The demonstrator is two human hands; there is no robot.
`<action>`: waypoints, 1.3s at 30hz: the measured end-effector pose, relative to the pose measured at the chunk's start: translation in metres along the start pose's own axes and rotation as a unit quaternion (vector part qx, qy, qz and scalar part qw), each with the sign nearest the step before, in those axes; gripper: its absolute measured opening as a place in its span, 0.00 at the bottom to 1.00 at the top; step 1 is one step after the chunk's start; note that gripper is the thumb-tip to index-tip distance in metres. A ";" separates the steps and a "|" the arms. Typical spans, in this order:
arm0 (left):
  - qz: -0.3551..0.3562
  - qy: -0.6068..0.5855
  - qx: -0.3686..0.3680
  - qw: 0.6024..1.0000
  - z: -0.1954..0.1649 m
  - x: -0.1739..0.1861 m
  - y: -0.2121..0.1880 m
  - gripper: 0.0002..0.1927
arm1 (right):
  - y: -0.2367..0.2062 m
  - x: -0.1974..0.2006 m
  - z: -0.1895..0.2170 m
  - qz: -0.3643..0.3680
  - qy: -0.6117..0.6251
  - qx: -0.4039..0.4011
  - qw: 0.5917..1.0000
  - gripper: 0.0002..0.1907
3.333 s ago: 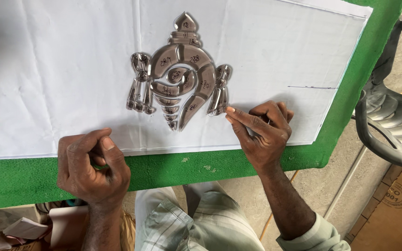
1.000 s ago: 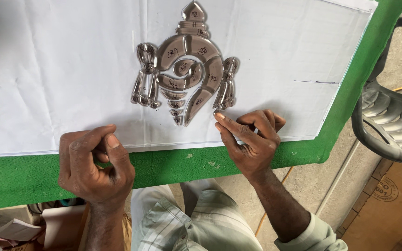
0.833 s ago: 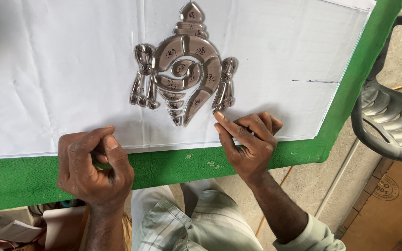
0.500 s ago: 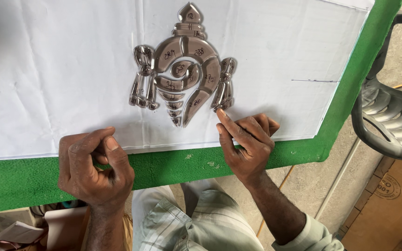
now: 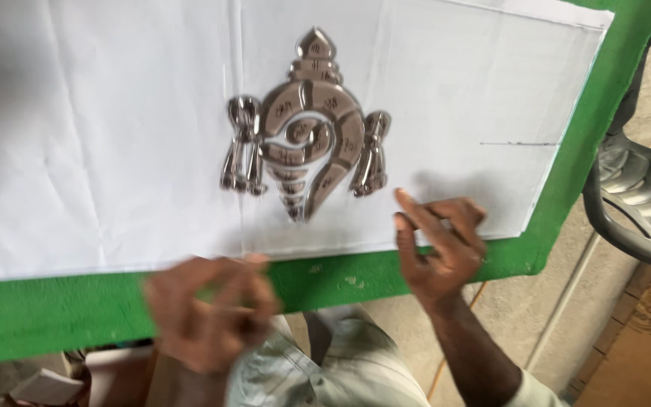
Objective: The person places metal segments onto a paper guide to assemble a decorative plaque and wipes the surface with a cloth.
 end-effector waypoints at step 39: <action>0.151 0.074 -0.019 0.986 -0.049 -0.084 -0.002 0.18 | 0.014 -0.014 -0.002 0.053 -0.055 -0.067 0.995 0.21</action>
Point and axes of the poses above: each hand's wrist, its own y-axis towards the middle knuckle, its own x-axis out of the back of the hand, z = x × y, the point moved 10 cm from there along y, towards the middle knuckle, and after that the axes turned 7 degrees about -z, right-handed, at the moved point
